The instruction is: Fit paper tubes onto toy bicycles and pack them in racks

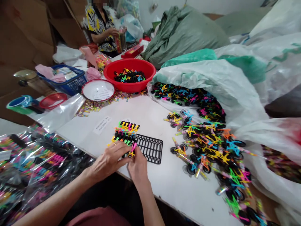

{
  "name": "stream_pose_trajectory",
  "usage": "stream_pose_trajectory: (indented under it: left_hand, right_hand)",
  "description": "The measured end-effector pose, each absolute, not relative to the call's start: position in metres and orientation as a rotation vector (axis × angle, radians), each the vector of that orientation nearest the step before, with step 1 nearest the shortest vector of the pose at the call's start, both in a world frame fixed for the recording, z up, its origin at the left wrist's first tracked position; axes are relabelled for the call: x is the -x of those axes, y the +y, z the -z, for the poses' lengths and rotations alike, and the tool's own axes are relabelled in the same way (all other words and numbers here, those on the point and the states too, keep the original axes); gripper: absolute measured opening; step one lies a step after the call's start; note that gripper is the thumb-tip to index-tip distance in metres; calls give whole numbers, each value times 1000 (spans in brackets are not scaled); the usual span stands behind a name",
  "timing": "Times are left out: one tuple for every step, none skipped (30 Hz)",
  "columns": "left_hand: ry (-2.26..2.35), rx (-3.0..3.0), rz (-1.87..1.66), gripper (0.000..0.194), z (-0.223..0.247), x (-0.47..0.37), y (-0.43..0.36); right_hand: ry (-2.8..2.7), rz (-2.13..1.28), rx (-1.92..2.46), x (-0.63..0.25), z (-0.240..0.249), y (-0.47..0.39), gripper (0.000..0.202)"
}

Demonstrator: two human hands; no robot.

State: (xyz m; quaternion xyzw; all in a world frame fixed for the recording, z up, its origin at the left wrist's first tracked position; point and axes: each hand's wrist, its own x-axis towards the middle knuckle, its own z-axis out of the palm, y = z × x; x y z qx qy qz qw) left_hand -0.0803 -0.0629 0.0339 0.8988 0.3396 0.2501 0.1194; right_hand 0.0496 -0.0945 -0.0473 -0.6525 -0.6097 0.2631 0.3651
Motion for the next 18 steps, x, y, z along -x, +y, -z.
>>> stream_pose_trajectory:
  left_hand:
    - [990,-2636,-752,20,-33,80,-63]
    - [993,-2645,-771,18,-32,80,-62]
    - [990,-2657,-786,16,-30,80,-62]
    - [979,-2672,-787,16,-28,79,-62]
    - [962,-2686,-777,17,-27,79,-62]
    - [947,-2695,-761,18,-27,79,-63]
    - [940,-2694,-747,19,-26,80,-64]
    - [933,-2686,-743,20,-26,81,-65]
    - [922,-2676,-747,20,-26,82,-66]
    - [914,-2666,-762,20,-26,83,-68]
    - [911,-2659,-783,20,-25,84,-70]
    - [910,-2658,-801,20,-25,85,-71]
    - [905,-2663,-817,20,-26,85,-73]
    - [905,-2671,-829,19,-27,86,-74]
    - [912,-2674,-840,18,-29,86,-74]
    - [922,-2669,-858,17,-32,85,-73]
    - [939,-2656,-886,17,-36,84,-70]
    - [967,-2640,-922,18,-40,82,-66]
  right_hand:
    - [-1612,-661,1697,-48,45,-95,22]
    - [-1646,-654,1714,-46,43,-96,22]
    - [-1675,-650,1727,-46,40,-97,21]
    - [-1698,-656,1729,-47,37,-97,20]
    - [-1724,-687,1712,-51,34,-96,19]
    - [-1759,-747,1672,-59,30,-94,17]
    - [-1810,-819,1614,-71,24,-90,17]
    - [-1871,-875,1560,-86,18,-82,17]
    - [-1934,-888,1534,-103,10,-70,19]
    - [-1996,-843,1547,-122,1,-55,21]
    - [-2033,-705,1635,-140,-7,-37,23]
    - [-2028,-507,1778,-157,-14,-17,27]
    - [-2015,-289,1942,-171,-19,3,29]
    - [-2023,-117,2091,-181,-23,22,32]
    - [-2030,-11,2193,-186,-24,37,32]
    - [-2051,49,2252,-187,-22,48,32]
    - [-2082,58,2268,-185,-19,53,32]
    - [-2131,43,2233,-180,-15,53,30]
